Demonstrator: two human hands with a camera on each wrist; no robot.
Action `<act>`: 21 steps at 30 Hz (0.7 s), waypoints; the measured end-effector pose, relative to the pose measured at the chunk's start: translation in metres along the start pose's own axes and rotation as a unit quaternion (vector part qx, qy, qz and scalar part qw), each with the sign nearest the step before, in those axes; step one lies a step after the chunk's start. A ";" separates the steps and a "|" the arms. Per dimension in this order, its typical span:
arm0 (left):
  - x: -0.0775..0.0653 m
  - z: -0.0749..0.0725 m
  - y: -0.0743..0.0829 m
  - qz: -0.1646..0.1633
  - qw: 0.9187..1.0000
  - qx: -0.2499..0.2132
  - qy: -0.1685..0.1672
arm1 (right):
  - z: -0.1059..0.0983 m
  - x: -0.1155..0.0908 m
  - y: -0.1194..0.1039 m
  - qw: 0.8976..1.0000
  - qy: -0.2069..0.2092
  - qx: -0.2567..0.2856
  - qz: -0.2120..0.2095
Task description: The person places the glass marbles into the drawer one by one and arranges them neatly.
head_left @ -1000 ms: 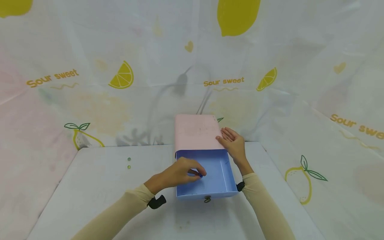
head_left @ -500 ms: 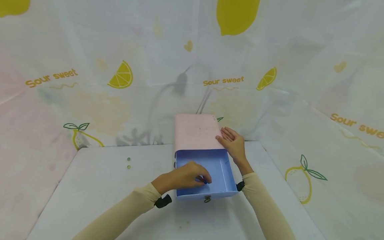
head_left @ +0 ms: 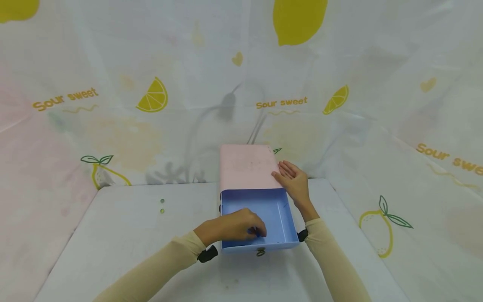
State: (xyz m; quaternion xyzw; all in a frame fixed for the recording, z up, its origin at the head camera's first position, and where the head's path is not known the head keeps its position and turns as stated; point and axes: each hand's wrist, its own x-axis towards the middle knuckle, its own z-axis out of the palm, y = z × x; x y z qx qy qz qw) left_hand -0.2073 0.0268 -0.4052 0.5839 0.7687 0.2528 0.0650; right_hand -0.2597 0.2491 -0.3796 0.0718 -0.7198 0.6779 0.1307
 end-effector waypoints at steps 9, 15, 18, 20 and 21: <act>-0.001 -0.001 0.001 -0.008 1.000 0.029 -0.007 | 0.000 0.000 0.000 1.000 -0.001 -0.001 0.004; -0.002 -0.003 0.001 -0.013 0.999 0.030 -0.001 | -0.001 0.000 0.002 1.000 -0.002 -0.001 0.004; -0.003 -0.006 0.003 -0.016 0.999 0.036 -0.001 | -0.001 0.001 0.003 1.000 -0.001 0.003 0.004; -0.005 -0.008 0.004 -0.021 0.999 0.039 0.000 | -0.003 0.003 0.010 1.000 0.000 0.005 0.000; -0.006 -0.009 0.004 -0.023 0.999 0.041 0.001 | -0.004 0.004 0.014 1.000 0.001 0.005 -0.003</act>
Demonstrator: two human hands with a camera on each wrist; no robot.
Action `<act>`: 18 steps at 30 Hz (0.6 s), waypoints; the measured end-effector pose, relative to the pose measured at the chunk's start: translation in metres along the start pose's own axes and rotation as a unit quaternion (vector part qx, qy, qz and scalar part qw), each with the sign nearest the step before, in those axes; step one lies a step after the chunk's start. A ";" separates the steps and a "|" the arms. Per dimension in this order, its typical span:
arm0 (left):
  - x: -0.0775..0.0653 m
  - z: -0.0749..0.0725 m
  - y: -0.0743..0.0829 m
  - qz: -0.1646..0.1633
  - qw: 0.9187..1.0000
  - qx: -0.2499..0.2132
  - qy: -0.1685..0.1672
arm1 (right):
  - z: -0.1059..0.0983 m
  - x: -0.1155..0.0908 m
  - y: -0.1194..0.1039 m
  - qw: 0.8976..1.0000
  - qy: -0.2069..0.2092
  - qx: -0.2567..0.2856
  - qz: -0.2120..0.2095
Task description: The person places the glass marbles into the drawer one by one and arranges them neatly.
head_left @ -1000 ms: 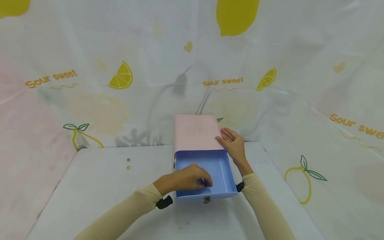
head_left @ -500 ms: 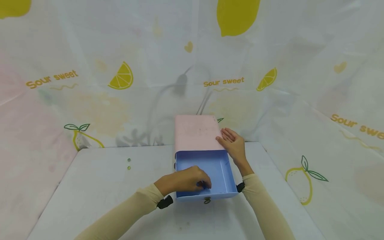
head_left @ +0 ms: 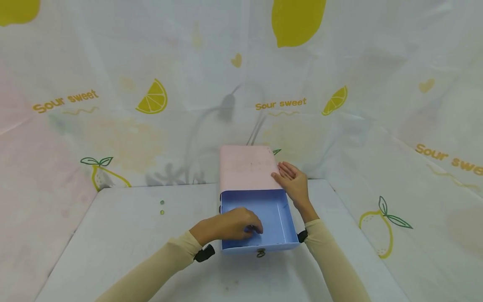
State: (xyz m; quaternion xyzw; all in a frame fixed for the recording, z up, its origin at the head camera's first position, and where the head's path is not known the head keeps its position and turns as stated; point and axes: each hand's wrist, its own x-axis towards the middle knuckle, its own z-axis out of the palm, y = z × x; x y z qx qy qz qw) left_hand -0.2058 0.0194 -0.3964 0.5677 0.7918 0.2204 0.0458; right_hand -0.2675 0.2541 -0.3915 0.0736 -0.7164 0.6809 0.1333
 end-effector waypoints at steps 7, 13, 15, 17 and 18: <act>-0.010 -0.009 -0.005 0.000 0.999 -0.022 0.033 | -0.002 0.004 0.015 0.999 0.010 -0.014 -0.029; -0.020 -0.011 -0.015 0.032 0.993 -0.004 0.112 | -0.003 0.003 0.015 1.000 0.008 -0.020 -0.018; -0.024 -0.012 -0.018 0.040 0.988 0.002 0.147 | -0.003 0.003 0.014 1.000 0.006 -0.022 -0.012; -0.029 -0.015 -0.021 0.047 0.982 0.010 0.182 | -0.002 0.003 0.014 1.000 0.005 -0.025 -0.010; -0.033 -0.017 -0.023 0.050 0.979 0.016 0.199 | -0.002 0.003 0.013 1.000 0.005 -0.025 -0.007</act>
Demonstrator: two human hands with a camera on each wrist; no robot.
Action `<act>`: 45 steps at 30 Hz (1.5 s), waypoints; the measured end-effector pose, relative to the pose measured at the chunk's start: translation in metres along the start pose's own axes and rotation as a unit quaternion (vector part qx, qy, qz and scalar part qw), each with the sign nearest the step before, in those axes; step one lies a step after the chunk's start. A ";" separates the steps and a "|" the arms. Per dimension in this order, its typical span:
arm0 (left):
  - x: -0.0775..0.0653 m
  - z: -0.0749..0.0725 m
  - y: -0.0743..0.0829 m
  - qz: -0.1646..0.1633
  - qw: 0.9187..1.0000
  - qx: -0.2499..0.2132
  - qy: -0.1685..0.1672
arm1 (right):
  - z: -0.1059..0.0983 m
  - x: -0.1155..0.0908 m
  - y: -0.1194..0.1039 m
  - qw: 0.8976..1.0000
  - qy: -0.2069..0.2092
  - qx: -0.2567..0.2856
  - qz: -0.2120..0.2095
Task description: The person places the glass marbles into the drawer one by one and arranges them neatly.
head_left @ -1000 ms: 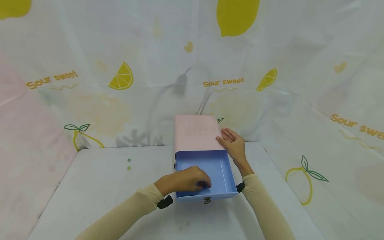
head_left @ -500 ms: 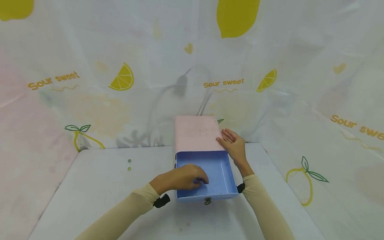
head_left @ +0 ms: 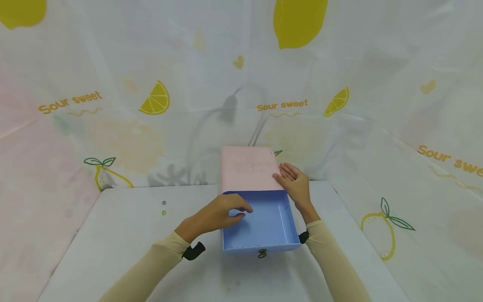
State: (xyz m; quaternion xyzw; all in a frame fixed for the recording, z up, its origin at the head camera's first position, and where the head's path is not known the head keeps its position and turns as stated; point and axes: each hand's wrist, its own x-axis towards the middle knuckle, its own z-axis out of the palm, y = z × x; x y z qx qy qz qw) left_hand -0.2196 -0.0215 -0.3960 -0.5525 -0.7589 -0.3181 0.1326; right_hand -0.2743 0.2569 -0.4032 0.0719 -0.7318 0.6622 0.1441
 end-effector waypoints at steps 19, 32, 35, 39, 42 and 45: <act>-0.094 -0.036 -0.052 -0.090 0.972 0.130 0.175 | 0.003 -0.012 -0.027 1.000 -0.012 0.002 0.001; -0.157 -0.030 -0.092 -0.359 0.908 0.209 0.048 | 0.003 -0.011 -0.027 1.000 -0.009 0.004 0.000; -0.169 -0.029 -0.101 -0.409 0.884 0.224 0.027 | 0.002 -0.011 -0.029 1.000 -0.010 0.010 0.001; -0.183 -0.029 -0.111 -0.449 0.866 0.220 0.015 | 0.003 -0.011 -0.028 1.000 -0.015 0.013 0.004; -0.190 -0.031 -0.116 -0.484 0.850 0.209 -0.005 | 0.002 -0.011 -0.027 1.000 -0.016 0.013 0.004; -0.194 -0.031 -0.118 -0.507 0.838 0.200 -0.018 | 0.002 -0.011 -0.027 1.000 -0.016 0.013 0.003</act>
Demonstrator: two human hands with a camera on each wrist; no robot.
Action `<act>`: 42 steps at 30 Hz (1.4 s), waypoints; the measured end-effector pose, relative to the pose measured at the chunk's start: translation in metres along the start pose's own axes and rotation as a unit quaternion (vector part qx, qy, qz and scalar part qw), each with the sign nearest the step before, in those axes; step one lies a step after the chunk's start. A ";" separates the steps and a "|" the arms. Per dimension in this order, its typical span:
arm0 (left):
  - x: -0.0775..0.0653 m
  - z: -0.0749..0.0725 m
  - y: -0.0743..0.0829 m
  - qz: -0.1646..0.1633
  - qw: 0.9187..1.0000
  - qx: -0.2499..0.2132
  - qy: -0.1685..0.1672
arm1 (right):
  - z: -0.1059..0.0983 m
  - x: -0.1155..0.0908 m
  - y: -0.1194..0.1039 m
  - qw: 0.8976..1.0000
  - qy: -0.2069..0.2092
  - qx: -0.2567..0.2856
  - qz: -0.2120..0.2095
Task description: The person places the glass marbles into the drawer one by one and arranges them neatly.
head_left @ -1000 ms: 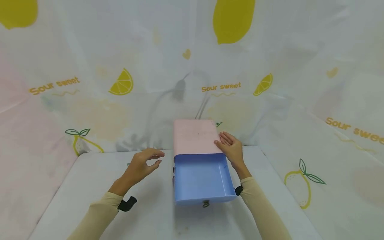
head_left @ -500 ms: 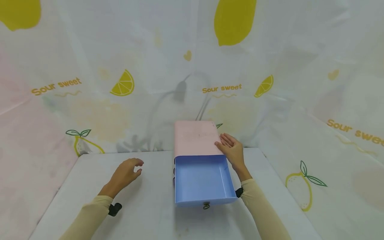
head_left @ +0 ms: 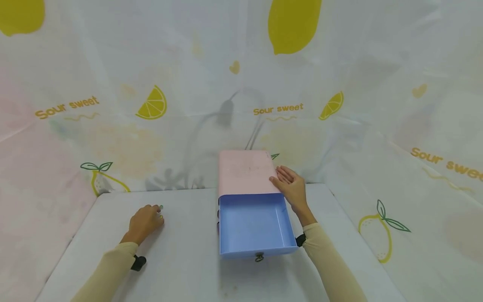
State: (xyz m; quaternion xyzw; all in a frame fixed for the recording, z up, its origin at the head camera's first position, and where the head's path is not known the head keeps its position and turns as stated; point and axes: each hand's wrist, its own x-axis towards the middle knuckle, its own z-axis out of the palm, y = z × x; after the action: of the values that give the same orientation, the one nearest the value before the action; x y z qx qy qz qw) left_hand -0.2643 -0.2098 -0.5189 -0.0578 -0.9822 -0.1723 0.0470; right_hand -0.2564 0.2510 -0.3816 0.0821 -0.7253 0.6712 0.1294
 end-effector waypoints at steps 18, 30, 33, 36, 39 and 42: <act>0.006 0.009 -0.010 0.052 0.998 -0.029 0.031 | 0.001 -0.001 0.002 1.000 0.012 0.006 0.011; 0.008 0.012 -0.013 0.043 0.997 -0.039 0.052 | 0.002 -0.001 -0.003 1.000 0.009 -0.001 0.011; 0.009 0.013 -0.017 0.047 0.995 -0.064 0.062 | 0.001 0.000 -0.001 1.000 0.009 -0.003 0.009; 0.009 0.015 -0.020 0.048 0.992 -0.094 0.075 | 0.001 0.001 0.000 1.000 0.009 -0.005 0.007; 0.007 0.015 -0.023 0.048 0.987 -0.121 0.089 | 0.001 0.001 0.001 1.000 0.009 -0.005 0.005; 0.004 0.014 -0.024 0.044 0.983 -0.146 0.097 | 0.001 0.001 0.001 1.000 0.009 -0.007 0.004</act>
State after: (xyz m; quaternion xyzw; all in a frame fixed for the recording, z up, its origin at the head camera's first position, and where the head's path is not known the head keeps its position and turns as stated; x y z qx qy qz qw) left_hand -0.2726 -0.2268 -0.5395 -0.0898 -0.9337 -0.3169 0.1404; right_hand -0.2574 0.2502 -0.3828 0.0723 -0.7293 0.6671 0.1338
